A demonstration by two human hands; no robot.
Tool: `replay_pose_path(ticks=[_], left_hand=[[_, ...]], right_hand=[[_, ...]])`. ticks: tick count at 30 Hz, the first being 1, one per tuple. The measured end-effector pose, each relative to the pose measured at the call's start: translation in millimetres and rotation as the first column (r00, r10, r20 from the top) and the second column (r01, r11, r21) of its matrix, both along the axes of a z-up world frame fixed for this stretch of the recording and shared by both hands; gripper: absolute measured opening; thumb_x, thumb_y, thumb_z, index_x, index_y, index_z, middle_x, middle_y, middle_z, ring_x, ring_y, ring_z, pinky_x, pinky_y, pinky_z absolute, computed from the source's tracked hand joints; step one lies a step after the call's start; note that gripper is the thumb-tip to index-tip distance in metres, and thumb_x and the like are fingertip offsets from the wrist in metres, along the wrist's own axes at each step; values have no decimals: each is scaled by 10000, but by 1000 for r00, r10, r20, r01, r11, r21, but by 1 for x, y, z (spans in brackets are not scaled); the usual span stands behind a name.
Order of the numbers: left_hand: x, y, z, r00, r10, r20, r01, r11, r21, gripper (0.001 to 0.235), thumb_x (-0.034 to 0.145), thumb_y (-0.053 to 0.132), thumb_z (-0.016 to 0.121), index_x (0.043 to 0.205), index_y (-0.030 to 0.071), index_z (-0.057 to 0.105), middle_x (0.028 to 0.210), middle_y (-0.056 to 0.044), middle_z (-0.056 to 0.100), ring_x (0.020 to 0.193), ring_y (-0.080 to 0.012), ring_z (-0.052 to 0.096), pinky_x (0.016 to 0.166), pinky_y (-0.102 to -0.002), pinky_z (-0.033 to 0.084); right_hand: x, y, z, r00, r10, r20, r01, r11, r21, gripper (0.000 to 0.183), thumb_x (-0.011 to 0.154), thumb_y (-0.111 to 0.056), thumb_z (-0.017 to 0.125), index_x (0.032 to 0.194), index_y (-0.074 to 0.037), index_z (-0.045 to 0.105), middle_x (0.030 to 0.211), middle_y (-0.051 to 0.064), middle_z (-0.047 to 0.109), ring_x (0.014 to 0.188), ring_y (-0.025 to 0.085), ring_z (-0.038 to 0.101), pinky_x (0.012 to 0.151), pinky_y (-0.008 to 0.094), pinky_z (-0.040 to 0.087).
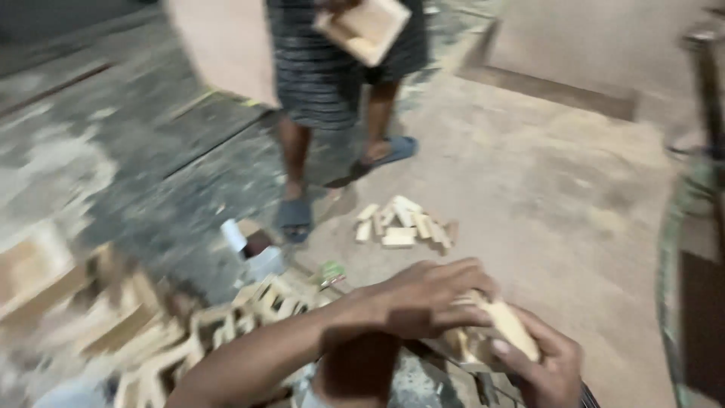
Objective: Assembling small wooden frames by joining pre-cut wood pieces using a pneumatic nail gun and a hammer.
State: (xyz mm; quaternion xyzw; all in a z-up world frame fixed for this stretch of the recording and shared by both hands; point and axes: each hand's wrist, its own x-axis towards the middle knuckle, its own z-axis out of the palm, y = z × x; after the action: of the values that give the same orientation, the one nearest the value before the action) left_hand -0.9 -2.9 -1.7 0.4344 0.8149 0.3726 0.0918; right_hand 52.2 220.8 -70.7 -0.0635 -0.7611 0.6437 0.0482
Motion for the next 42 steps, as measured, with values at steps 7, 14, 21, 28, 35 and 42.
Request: replay_pose_path(ticks=[7,14,21,28,35,42], left_hand=[[-16,4,-26,999,-23,-24,24,998,50,301,961,424,562,1111,164,545,1079,-72,573,938,-257,592,820,-364,440],[-24,2,-30,998,-30,-48,40,971,235,180,1004,241,537,1126,127,470,1007,-109,577,725,-233,579,643,-335,436],[-28,2,-44,999,-51,-15,53,945,323,151,978,202,592,1108,139,550,1000,-93,559,802,-210,571,714,-304,429],[-38,6,-11,997,-54,62,42,982,184,313,917,363,580,1149,159,535,1103,-53,610,877,-197,597,789,-307,444],[-36,15,-7,986,-74,-150,120,937,329,423,898,349,664,1211,95,538,1153,-93,630,1040,-241,638,912,-323,474],[-29,13,-11,979,-116,-169,178,892,415,317,936,281,687,1163,106,554,1027,-75,642,809,-183,632,707,-270,488]], right_hand=[[3,-5,-3,997,73,11,-71,984,-162,629,584,-335,830,1106,15,812,1002,116,833,850,211,738,699,294,570],[-3,-9,18,989,138,54,-106,915,-389,617,621,-283,846,1104,96,792,985,172,793,799,254,725,583,278,566],[-3,-3,9,991,126,50,-98,919,-381,549,659,-211,862,1122,72,786,920,114,735,754,204,674,540,253,529],[-6,9,15,984,156,85,-87,841,-533,656,583,-223,820,1121,146,751,809,169,742,634,213,645,442,236,468],[-1,14,23,997,68,28,-50,901,-430,612,574,-190,869,1079,139,768,867,213,788,658,266,700,460,291,569],[3,14,22,995,83,-56,-93,969,-227,595,605,-280,854,1080,72,792,844,144,796,658,217,683,449,283,564]])
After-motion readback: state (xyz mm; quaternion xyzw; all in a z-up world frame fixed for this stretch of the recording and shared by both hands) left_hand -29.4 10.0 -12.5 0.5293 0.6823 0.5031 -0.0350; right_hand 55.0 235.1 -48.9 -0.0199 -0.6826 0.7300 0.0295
